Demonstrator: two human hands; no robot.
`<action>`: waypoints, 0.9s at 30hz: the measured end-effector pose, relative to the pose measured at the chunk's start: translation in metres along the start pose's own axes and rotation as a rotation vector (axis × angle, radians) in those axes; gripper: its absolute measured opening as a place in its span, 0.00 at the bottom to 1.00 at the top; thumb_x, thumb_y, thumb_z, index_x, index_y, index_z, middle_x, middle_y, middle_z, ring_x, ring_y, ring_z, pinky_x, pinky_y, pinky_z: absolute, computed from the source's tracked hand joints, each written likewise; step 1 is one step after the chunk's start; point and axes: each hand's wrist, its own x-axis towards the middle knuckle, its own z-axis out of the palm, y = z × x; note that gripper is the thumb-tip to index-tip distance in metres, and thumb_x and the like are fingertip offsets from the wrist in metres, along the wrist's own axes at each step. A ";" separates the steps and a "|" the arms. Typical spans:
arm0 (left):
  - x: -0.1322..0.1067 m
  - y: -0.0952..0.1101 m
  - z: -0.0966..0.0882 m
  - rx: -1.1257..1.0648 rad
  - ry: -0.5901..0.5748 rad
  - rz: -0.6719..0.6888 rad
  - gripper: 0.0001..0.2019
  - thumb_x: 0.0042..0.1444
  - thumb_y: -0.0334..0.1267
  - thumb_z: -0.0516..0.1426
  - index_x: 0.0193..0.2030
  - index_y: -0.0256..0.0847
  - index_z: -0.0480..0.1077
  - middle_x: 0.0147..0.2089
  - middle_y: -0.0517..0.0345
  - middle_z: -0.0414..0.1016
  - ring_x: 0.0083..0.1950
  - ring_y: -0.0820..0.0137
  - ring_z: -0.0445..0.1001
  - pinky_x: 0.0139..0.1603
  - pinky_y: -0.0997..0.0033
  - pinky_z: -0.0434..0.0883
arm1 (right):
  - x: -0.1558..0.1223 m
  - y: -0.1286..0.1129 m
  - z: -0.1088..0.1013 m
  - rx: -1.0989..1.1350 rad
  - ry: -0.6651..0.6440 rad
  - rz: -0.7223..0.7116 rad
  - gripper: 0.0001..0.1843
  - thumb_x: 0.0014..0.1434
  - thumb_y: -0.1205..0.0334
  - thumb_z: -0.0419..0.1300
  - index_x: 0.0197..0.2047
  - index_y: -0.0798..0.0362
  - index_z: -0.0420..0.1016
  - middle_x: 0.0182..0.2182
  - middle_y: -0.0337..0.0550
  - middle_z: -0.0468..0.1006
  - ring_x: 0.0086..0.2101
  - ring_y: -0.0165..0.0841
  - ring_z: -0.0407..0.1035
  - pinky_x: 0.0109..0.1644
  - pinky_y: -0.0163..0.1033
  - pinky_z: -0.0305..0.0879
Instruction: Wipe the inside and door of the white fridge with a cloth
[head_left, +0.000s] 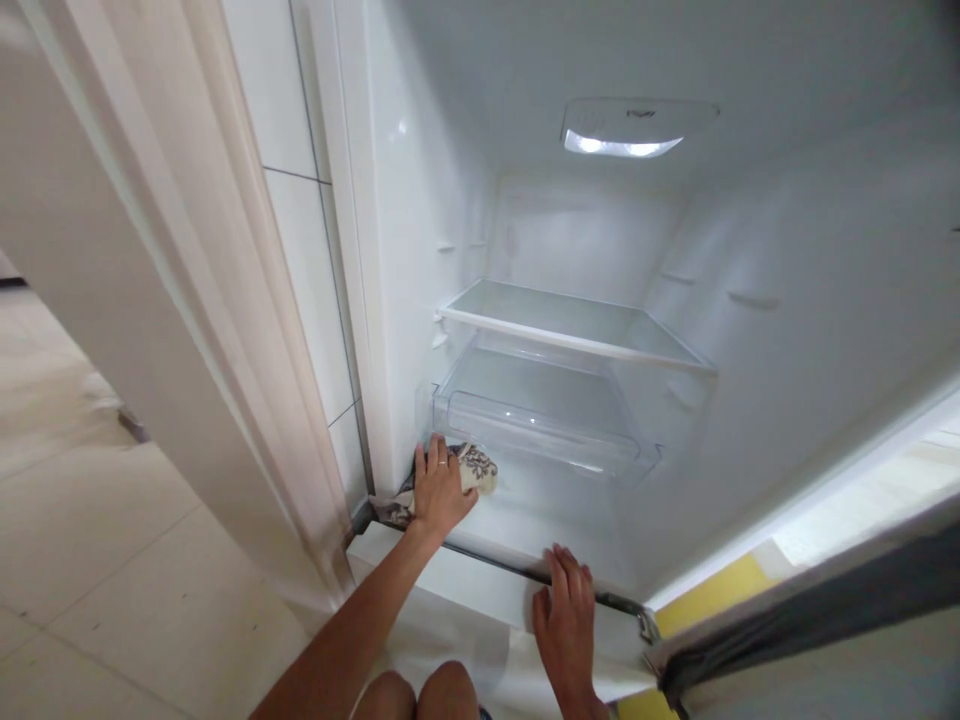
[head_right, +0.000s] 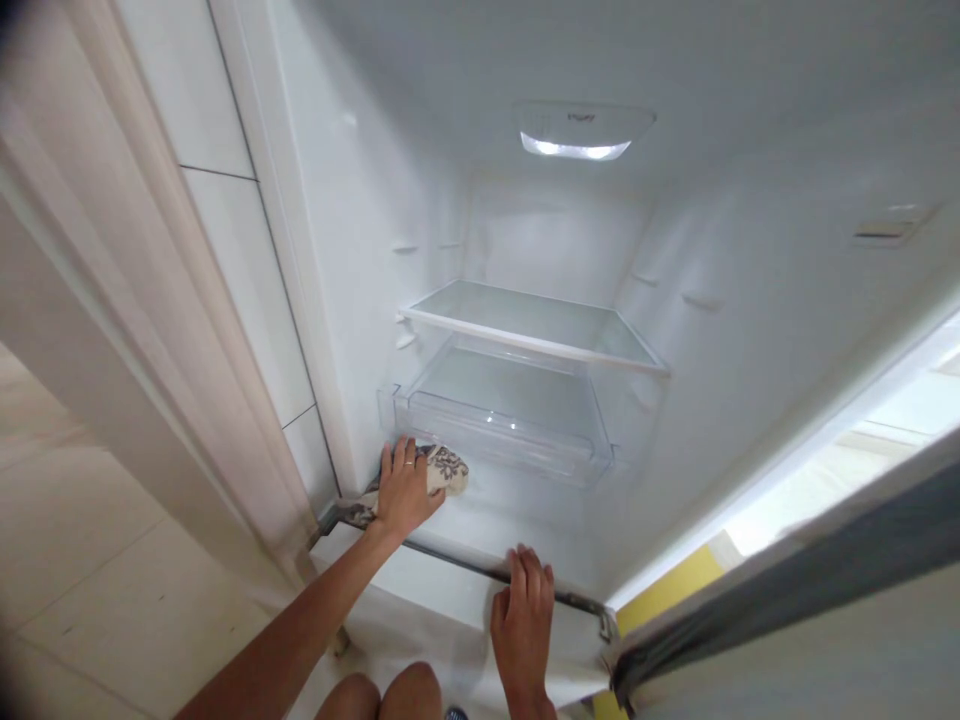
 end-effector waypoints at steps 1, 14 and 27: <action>0.002 0.003 0.000 0.022 -0.019 0.015 0.31 0.55 0.46 0.63 0.63 0.30 0.72 0.72 0.28 0.65 0.78 0.42 0.54 0.77 0.33 0.48 | 0.000 -0.001 0.000 -0.003 0.003 0.005 0.27 0.66 0.70 0.49 0.66 0.49 0.66 0.59 0.55 0.74 0.62 0.51 0.65 0.68 0.70 0.57; 0.002 -0.026 -0.004 -0.008 -0.163 0.143 0.37 0.56 0.34 0.62 0.74 0.37 0.62 0.74 0.32 0.63 0.74 0.40 0.63 0.71 0.41 0.62 | -0.005 0.004 -0.001 -0.023 0.008 -0.034 0.30 0.69 0.69 0.48 0.73 0.47 0.59 0.61 0.55 0.73 0.63 0.51 0.65 0.66 0.69 0.59; 0.031 -0.038 0.034 0.056 -0.023 0.359 0.24 0.68 0.31 0.53 0.68 0.53 0.70 0.67 0.48 0.74 0.68 0.52 0.70 0.69 0.42 0.64 | -0.006 0.011 0.000 -0.069 0.045 -0.119 0.32 0.71 0.70 0.47 0.76 0.53 0.56 0.62 0.55 0.72 0.64 0.46 0.63 0.67 0.60 0.57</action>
